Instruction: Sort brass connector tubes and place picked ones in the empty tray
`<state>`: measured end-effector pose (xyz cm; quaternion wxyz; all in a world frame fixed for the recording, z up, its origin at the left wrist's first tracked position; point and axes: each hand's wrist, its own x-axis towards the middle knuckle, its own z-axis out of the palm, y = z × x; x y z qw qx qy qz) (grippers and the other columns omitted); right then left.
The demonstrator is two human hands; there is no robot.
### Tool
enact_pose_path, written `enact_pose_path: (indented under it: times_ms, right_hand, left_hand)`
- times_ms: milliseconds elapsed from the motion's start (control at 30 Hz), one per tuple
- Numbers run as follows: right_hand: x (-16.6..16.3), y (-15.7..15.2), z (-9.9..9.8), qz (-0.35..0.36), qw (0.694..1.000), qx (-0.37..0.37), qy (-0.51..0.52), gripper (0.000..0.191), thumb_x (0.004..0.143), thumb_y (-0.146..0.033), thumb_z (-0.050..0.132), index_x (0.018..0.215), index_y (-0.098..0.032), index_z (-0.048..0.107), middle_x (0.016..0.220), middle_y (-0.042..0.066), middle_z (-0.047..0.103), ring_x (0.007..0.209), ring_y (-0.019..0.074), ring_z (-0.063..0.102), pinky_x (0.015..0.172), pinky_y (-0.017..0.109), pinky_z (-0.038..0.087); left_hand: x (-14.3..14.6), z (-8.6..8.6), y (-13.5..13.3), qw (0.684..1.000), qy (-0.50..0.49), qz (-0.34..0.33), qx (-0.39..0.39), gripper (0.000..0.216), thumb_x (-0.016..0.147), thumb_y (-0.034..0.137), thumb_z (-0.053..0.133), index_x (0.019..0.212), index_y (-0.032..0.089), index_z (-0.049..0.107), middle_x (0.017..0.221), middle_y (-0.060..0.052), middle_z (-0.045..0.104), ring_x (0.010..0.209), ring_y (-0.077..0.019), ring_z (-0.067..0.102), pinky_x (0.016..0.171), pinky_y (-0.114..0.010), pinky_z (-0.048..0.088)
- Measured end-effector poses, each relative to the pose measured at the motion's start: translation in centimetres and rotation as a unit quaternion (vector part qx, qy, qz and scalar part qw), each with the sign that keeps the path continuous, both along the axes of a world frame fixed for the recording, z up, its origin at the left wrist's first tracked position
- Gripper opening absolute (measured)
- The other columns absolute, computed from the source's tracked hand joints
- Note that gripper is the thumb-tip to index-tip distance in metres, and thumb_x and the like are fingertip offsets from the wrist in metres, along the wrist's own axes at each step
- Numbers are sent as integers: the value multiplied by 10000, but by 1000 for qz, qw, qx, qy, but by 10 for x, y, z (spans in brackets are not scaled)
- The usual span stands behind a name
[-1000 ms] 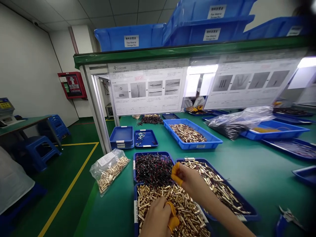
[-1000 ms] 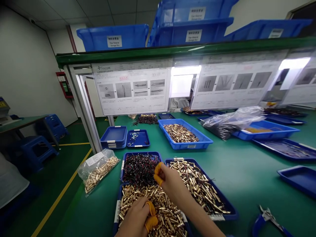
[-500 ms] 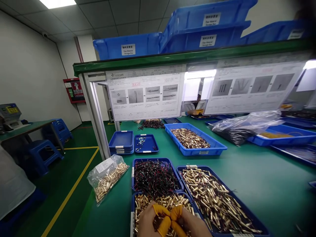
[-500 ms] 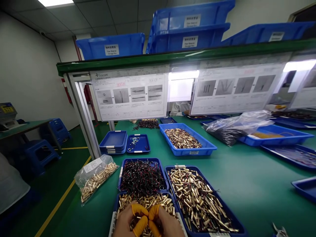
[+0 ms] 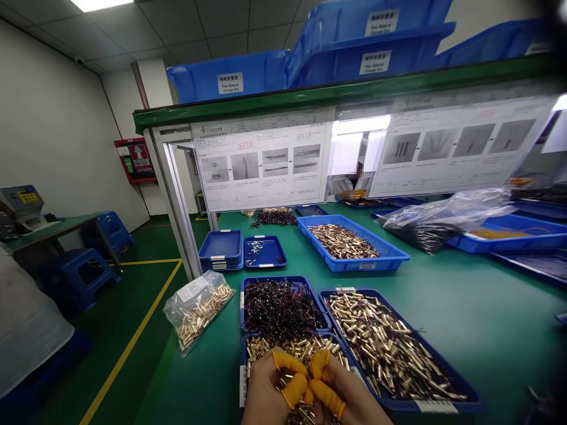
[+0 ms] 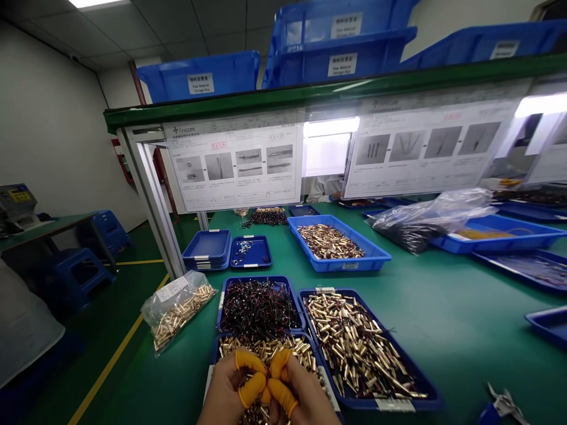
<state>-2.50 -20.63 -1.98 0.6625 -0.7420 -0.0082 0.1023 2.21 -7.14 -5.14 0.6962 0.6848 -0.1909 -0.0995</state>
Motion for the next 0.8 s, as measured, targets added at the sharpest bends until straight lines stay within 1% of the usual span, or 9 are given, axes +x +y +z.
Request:
enact_pose_path:
  times_ms: [100,233,300,400,533,600,667,733,800]
  right_hand:
    - [3,-4,-11,1,997,-71,-19,160,758,-298,389,804,-150,430,667,-1,526,590,41,491,566,129,358]
    - [4,-6,-27,-15,987,-156,-21,111,740,-232,399,802,-154,448,753,18,544,657,54,483,590,129,364]
    - [4,-6,-28,-19,985,-173,-25,97,726,-212,406,790,-155,452,749,17,550,655,54,476,588,127,362]
    - [2,-4,-27,-18,985,-168,-42,92,739,-227,396,774,-156,443,713,11,557,614,48,478,572,124,346]
    - [-1,-4,-28,-6,977,-200,-78,151,749,-292,403,755,-157,468,703,19,566,626,59,480,586,139,327]
    - [-2,-3,-30,-19,976,-196,-95,165,743,-303,400,769,-160,480,739,28,575,663,68,490,620,153,345]
    - [-2,-3,-29,-29,983,-162,-83,163,741,-293,381,787,-165,471,738,27,571,681,70,505,646,161,371]
    - [0,-4,-27,-42,991,-117,-50,187,741,-285,362,860,-174,453,727,19,570,680,69,524,657,167,401]
    - [2,-7,-23,-75,993,-89,-23,276,735,-320,385,970,-184,433,767,25,591,695,75,544,677,183,436]
  left_hand:
    - [-1,0,1,998,-26,16,46,80,688,176,564,711,113,607,746,-49,521,701,-130,506,625,-215,413]
    - [-4,2,0,994,-42,39,92,86,663,128,529,699,116,606,733,-41,522,686,-123,491,614,-207,389]
    - [-5,5,-1,994,-44,43,86,78,639,114,519,665,114,593,712,-35,513,657,-113,475,582,-199,366]
    - [-6,9,-2,996,-37,47,65,56,595,99,516,608,112,569,666,-20,483,610,-94,433,540,-186,325]
    - [-6,11,-1,998,28,55,18,46,567,120,561,611,109,557,652,-14,483,600,-95,434,534,-187,338]
    - [-5,11,0,997,57,55,-6,62,584,132,564,641,109,561,651,-17,508,603,-103,462,544,-195,367]
    - [-3,11,2,996,65,57,-11,75,611,147,562,672,108,578,671,-27,541,629,-115,493,573,-205,391]
    - [-1,11,3,995,79,69,-2,122,634,179,574,727,107,606,706,-37,564,657,-120,506,596,-211,404]
    - [0,11,5,992,92,84,2,188,671,200,553,823,115,623,749,-42,566,675,-120,507,607,-214,422]
